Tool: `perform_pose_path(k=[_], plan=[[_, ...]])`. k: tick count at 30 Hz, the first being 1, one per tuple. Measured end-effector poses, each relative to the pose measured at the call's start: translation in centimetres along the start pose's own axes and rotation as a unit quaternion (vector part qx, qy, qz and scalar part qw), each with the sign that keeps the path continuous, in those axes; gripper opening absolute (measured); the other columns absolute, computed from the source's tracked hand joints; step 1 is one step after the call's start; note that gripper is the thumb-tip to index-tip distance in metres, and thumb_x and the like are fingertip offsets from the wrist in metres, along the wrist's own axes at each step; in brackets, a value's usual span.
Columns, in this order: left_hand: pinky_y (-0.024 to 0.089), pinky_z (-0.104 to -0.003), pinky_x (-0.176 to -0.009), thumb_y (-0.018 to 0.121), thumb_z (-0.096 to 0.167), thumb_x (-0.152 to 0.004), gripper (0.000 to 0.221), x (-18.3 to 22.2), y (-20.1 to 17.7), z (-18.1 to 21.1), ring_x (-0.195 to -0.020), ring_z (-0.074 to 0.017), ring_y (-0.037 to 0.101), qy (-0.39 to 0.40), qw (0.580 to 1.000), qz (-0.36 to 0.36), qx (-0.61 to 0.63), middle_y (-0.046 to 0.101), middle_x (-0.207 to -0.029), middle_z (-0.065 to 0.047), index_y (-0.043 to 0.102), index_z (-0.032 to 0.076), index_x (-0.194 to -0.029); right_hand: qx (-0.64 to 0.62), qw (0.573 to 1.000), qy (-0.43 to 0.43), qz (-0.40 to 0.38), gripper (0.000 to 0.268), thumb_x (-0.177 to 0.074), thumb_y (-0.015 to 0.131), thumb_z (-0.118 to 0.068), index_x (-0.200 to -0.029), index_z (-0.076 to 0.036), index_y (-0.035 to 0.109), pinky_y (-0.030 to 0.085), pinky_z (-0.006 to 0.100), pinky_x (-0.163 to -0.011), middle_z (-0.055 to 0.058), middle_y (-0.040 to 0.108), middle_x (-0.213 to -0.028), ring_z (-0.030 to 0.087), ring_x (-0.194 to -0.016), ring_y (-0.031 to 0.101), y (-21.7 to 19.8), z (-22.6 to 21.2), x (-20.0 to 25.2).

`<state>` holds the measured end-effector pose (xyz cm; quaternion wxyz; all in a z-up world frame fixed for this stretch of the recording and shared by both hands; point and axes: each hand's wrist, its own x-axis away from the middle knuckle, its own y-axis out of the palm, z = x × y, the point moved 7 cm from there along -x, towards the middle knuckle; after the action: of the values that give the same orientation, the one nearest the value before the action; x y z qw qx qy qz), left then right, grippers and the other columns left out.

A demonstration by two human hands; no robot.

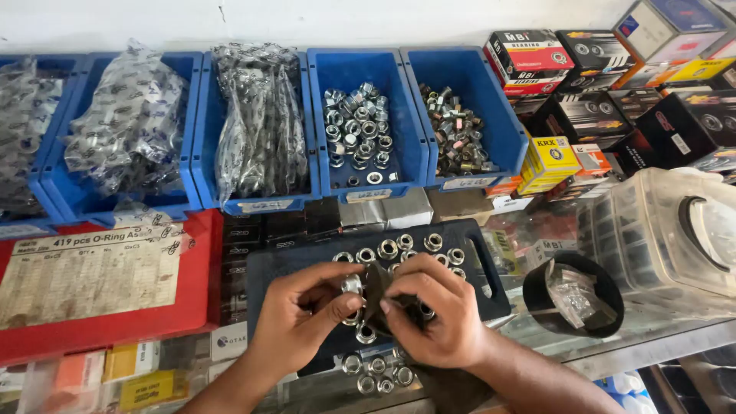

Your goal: Wiping and inspecting various metal nuts and bolts at a workshop counter.

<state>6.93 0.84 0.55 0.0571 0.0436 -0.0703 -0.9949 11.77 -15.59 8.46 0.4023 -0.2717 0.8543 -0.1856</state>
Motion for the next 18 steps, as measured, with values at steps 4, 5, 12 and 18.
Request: perform_pose_path(k=[4, 5, 12, 18], plan=[[0.032, -0.022, -0.049, 0.081, 0.004, -0.084, 0.037, -0.1, -0.3, -0.4, -0.056, -0.0055, 0.043, -0.009, 1.0, 0.017, 0.013, 0.07, -0.076, -0.004, 0.075, -0.002, -0.12, 0.009, 1.0, -0.022, 0.001, 0.018, -0.073, 0.074, 0.002, -0.088, -0.002, 0.065, 0.045, 0.025, -0.05, 0.01, 0.066, -0.09, 0.016, -0.057, 0.054, 0.2, -0.5, -0.1], [0.032, -0.022, -0.048, 0.081, 0.002, -0.084, 0.037, 0.0, -0.3, -0.3, -0.056, -0.0052, 0.043, 0.0, 1.0, 0.02, 0.013, 0.068, -0.078, -0.004, 0.074, -0.003, -0.12, 0.008, 0.999, -0.039, 0.003, 0.018, -0.073, 0.075, 0.003, -0.087, -0.002, 0.065, 0.044, 0.026, -0.049, 0.01, 0.066, -0.089, 0.015, -0.054, 0.052, 0.2, -0.8, 0.0], [0.034, -0.022, -0.049, 0.083, 0.008, -0.082, 0.04, 0.0, -0.3, -0.8, -0.057, -0.0063, 0.046, -0.019, 0.999, 0.032, -0.002, 0.07, -0.081, -0.005, 0.073, -0.003, -0.119, 0.031, 0.998, -0.041, 0.023, 0.02, -0.074, 0.077, 0.002, -0.089, -0.002, 0.066, 0.046, 0.026, -0.051, 0.01, 0.066, -0.09, 0.016, -0.056, 0.054, 0.3, -0.5, 0.4], [0.031, -0.021, -0.047, 0.086, 0.002, -0.079, 0.039, -0.2, -0.4, -0.3, -0.054, -0.0047, 0.039, 0.023, 0.999, 0.041, -0.024, 0.064, -0.079, -0.002, 0.074, 0.0, -0.116, -0.005, 0.999, -0.018, 0.026, 0.021, -0.075, 0.075, 0.002, -0.089, 0.0, 0.06, 0.05, 0.027, -0.056, 0.013, 0.068, -0.087, 0.018, -0.061, 0.06, 0.4, -0.4, 0.5]])
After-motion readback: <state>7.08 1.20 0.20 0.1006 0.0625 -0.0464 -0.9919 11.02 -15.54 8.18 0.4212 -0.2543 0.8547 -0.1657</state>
